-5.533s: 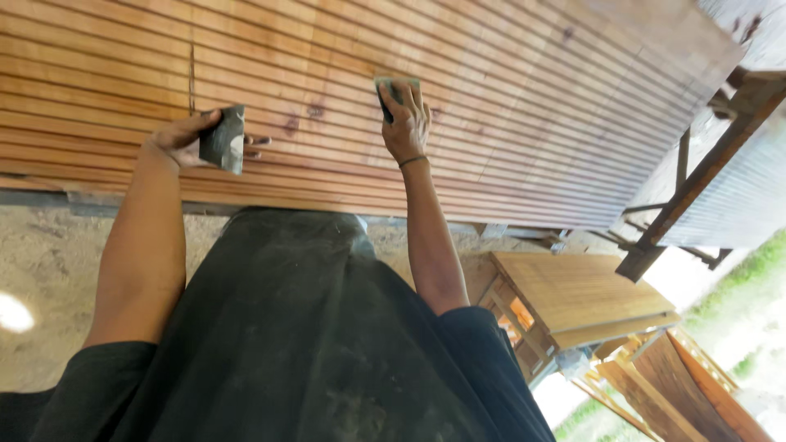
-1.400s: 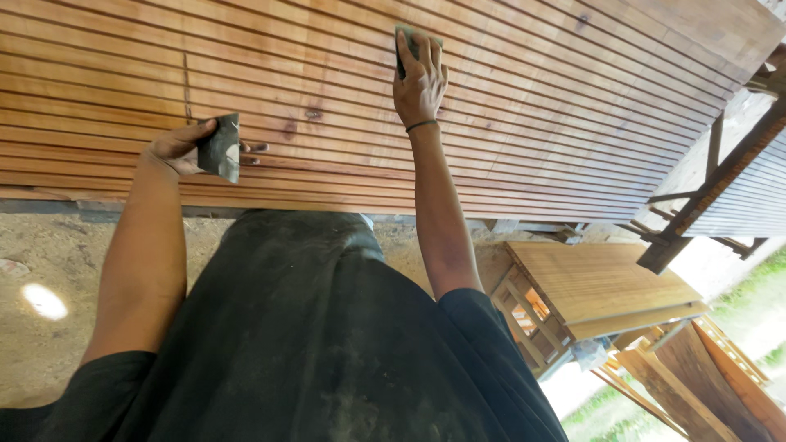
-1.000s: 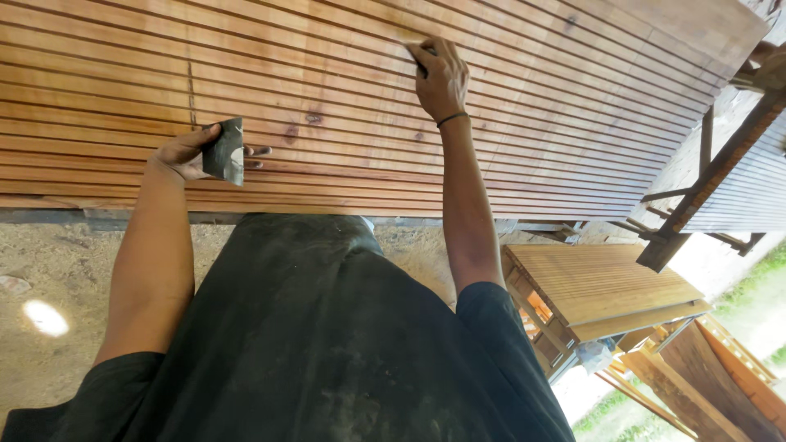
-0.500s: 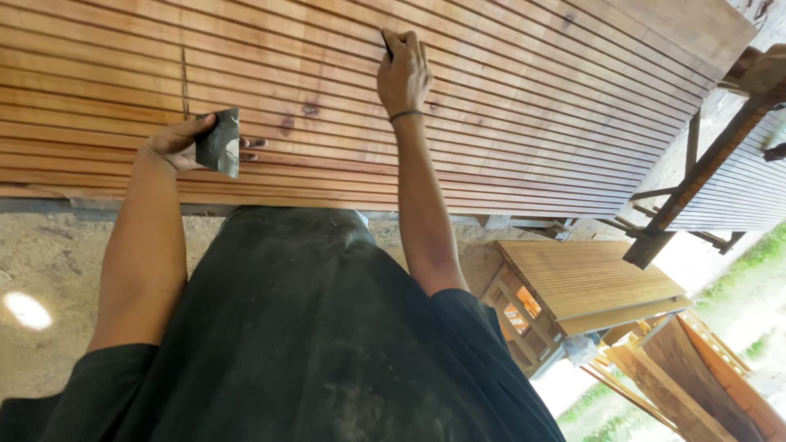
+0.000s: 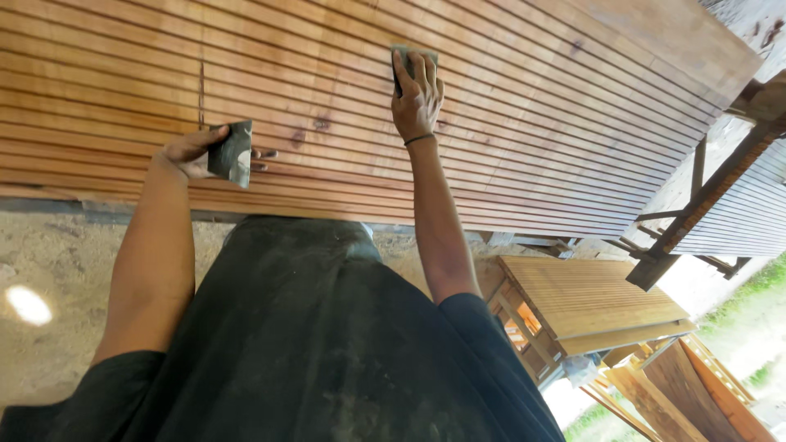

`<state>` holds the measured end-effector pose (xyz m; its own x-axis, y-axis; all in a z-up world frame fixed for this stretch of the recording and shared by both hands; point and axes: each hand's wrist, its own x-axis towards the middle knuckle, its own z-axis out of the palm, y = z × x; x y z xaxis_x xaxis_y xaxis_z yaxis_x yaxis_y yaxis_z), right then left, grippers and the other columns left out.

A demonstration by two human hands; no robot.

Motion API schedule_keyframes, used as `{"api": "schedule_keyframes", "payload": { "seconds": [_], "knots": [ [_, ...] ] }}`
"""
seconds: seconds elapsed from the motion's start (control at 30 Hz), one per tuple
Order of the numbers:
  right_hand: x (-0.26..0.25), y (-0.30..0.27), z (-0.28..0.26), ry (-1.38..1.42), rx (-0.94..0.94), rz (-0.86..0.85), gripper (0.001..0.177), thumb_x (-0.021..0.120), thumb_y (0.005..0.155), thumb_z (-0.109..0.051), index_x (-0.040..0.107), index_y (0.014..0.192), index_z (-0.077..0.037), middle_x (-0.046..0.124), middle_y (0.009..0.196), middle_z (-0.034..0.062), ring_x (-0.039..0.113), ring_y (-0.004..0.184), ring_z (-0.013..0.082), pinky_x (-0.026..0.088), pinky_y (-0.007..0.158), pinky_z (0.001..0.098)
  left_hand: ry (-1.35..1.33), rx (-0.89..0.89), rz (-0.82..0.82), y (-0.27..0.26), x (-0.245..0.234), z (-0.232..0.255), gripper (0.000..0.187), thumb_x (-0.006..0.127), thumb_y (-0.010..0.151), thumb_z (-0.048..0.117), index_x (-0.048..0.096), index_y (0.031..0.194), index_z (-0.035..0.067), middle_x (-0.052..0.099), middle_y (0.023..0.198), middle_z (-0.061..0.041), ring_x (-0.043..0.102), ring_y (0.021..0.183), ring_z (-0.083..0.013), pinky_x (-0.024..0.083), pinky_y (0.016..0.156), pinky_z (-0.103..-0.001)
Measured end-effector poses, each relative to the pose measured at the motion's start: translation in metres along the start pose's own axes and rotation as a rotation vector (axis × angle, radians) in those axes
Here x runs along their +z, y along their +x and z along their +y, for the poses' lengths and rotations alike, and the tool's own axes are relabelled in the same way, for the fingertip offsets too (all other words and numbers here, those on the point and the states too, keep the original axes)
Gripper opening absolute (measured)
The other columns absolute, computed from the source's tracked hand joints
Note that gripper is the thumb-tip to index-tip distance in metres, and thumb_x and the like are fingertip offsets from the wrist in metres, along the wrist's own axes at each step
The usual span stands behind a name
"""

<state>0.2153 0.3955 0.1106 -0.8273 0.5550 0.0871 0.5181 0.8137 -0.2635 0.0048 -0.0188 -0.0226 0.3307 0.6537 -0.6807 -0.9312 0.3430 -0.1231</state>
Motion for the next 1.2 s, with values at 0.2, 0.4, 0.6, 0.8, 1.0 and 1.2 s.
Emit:
{"api": "schedule_keyframes", "payload": {
  "seconds": [0.2, 0.4, 0.6, 0.8, 1.0, 1.2],
  "knots": [
    [-0.013, 0.006, 0.036, 0.014, -0.169, -0.038, 0.055, 0.069, 0.077, 0.001, 0.072, 0.128, -0.018, 0.063, 0.124, 0.0073, 0.06, 0.12, 0.0316, 0.049, 0.084, 0.0457, -0.031, 0.036, -0.088, 0.006, -0.01, 0.002, 0.038, 0.066, 0.107, 0.029, 0.063, 0.134, 0.003, 0.072, 0.124, -0.011, 0.069, 0.113, -0.0265, 0.057, 0.097, -0.048],
    [-0.03, 0.012, 0.035, 0.078, 0.097, -0.027, 0.041, 0.069, 0.088, 0.0, 0.075, 0.122, -0.022, 0.067, 0.114, 0.0014, 0.066, 0.105, 0.0272, 0.056, 0.084, 0.0424, 0.004, 0.001, -0.059, 0.005, -0.004, -0.002, 0.04, 0.064, 0.103, 0.032, 0.063, 0.129, 0.002, 0.073, 0.121, -0.016, 0.071, 0.11, -0.0292, 0.057, 0.095, -0.05],
    [0.013, 0.018, -0.025, -0.046, 0.601, -0.034, 0.037, 0.063, 0.09, -0.01, 0.075, 0.122, -0.025, 0.064, 0.1, 0.0018, 0.065, 0.094, 0.0251, 0.055, 0.074, 0.0423, -0.03, 0.014, -0.14, 0.005, -0.002, -0.007, 0.041, 0.065, 0.11, 0.03, 0.062, 0.138, 0.0, 0.07, 0.127, -0.017, 0.067, 0.116, -0.0304, 0.054, 0.1, -0.051],
    [0.032, 0.038, -0.076, 0.036, 0.591, -0.083, 0.033, 0.061, 0.094, -0.013, 0.075, 0.121, -0.024, 0.065, 0.1, -0.0035, 0.065, 0.096, 0.0183, 0.054, 0.078, 0.04, 0.13, 0.032, -0.084, -0.005, 0.022, 0.009, 0.043, 0.061, 0.1, 0.035, 0.062, 0.132, 0.007, 0.073, 0.126, -0.019, 0.065, 0.124, -0.0391, 0.052, 0.1, -0.056],
    [-0.032, 0.007, -0.077, 0.456, 0.362, -0.058, 0.041, 0.057, 0.096, -0.004, 0.073, 0.132, -0.017, 0.067, 0.109, 0.0033, 0.068, 0.099, 0.0211, 0.059, 0.087, 0.0377, -0.075, 0.425, -0.404, -0.02, 0.089, 0.0, 0.043, 0.061, 0.114, 0.029, 0.056, 0.153, 0.01, 0.066, 0.134, -0.012, 0.059, 0.132, -0.0408, 0.052, 0.109, -0.059],
    [-0.116, -0.084, -0.103, 1.694, 0.532, 0.079, 0.042, 0.045, 0.105, -0.001, 0.051, 0.146, 0.005, 0.063, 0.137, 0.0189, 0.066, 0.118, 0.0344, 0.063, 0.092, 0.0504, 0.014, 0.626, -0.113, -0.012, 0.212, -0.034, 0.053, 0.062, 0.1, 0.038, 0.057, 0.14, 0.005, 0.072, 0.121, -0.012, 0.072, 0.112, -0.0265, 0.06, 0.102, -0.045]
  ]
}}
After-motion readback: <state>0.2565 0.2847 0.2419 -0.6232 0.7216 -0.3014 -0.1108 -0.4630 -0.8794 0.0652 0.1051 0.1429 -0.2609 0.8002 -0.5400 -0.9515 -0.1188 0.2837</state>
